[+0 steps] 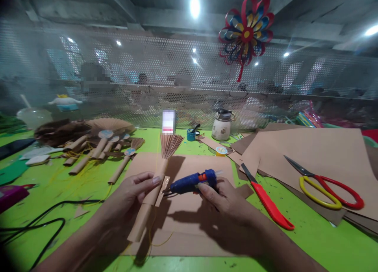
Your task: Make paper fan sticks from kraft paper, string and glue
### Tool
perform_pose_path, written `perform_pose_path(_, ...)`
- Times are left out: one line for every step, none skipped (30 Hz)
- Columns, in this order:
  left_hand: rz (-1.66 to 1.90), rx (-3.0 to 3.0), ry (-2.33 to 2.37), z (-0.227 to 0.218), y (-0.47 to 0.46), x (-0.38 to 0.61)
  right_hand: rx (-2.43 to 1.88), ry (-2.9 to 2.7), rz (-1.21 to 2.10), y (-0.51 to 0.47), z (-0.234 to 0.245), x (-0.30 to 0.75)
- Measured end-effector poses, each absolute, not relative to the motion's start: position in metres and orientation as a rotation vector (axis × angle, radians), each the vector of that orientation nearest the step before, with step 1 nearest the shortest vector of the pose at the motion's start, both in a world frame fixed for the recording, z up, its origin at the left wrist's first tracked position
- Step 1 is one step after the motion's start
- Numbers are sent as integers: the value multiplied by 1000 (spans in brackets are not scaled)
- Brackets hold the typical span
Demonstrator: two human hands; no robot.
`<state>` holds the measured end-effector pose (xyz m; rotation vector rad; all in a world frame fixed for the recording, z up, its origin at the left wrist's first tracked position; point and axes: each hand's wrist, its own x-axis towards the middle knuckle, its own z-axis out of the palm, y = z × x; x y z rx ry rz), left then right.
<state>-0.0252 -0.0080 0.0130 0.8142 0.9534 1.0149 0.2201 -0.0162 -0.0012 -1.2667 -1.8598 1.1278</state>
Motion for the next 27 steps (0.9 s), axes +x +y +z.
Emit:
perform_pose_path(1018, 824, 957, 13, -8, -25, -1261, -1864, 1120, -16, -1, 220)
perform_pose_path(1025, 830, 960, 13, -8, -25, -1257, -1869, 1112, -16, -2, 220)
perform_pose_path(1032, 831, 962, 13, -7, -25, -1258, -1881, 1106, -16, -2, 221)
perform_pose_path(1039, 830, 964, 13, -7, -25, -1257, -1897, 1095, -16, -3, 221)
perform_pose_path(1044, 827, 966, 13, -7, -25, -1250, -1923, 1086, -17, -4, 221)
perform_pose_path(1048, 824, 968, 14, -6, -25, -1239, -1953, 1077, -17, -4, 222)
perform_pose_path(1049, 820, 971, 14, -6, -25, -1223, -1982, 1066, -18, -4, 222)
perform_pose_path(1048, 815, 974, 14, -6, -25, -1202, -2009, 1055, -18, -4, 222)
perform_pose_path(1046, 811, 975, 15, -6, -25, -1184, -2028, 1042, -19, -3, 222)
perform_pose_path(1046, 806, 976, 15, -6, -25, -1174, -2039, 1025, -19, -2, 223)
perform_pose_path(1051, 800, 974, 15, -6, -24, -1172, -2044, 1008, -19, -1, 223)
perform_pose_path(1057, 795, 972, 15, -6, -24, -1175, -2047, 995, -19, 0, 223)
perform_pose_path(1059, 790, 970, 15, -6, -24, -1181, -2050, 991, -19, 1, 223)
perform_pose_path(1063, 788, 969, 14, -6, -23, -1188, -2050, 998, -19, 1, 223)
perform_pose_path(1062, 788, 970, 14, -7, -23, -1192, -2045, 1015, -19, 1, 224)
perform_pose_path(1060, 789, 970, 14, -7, -23, -1191, -2038, 1041, -19, 0, 224)
perform_pose_path(1058, 790, 973, 14, -7, -23, -1188, -2029, 1067, -19, -2, 224)
perform_pose_path(1061, 792, 977, 14, -7, -22, -1180, -2020, 1089, -19, -4, 225)
perform_pose_path(1063, 794, 980, 14, -7, -22, -1171, -2011, 1107, -18, -6, 225)
perform_pose_path(1061, 795, 982, 14, -7, -23, -1165, -2000, 1120, -18, -8, 224)
perform_pose_path(1056, 798, 983, 14, -7, -23, -1162, -1985, 1129, -17, -9, 224)
perform_pose_path(1051, 803, 980, 14, -7, -23, -1164, -1966, 1137, -16, -11, 224)
perform_pose_path(1044, 812, 978, 14, -7, -23, -1168, -1941, 1144, -15, -11, 224)
perform_pose_path(1038, 823, 976, 13, -7, -23, -1178, -1912, 1147, -15, -12, 224)
perform_pose_path(1031, 832, 975, 13, -7, -24, -1193, -1885, 1147, -14, -12, 224)
perform_pose_path(1026, 839, 977, 12, -7, -24, -1205, -1863, 1145, -13, -12, 224)
perform_pose_path(1025, 843, 979, 11, -6, -24, -1216, -1848, 1146, -13, -12, 224)
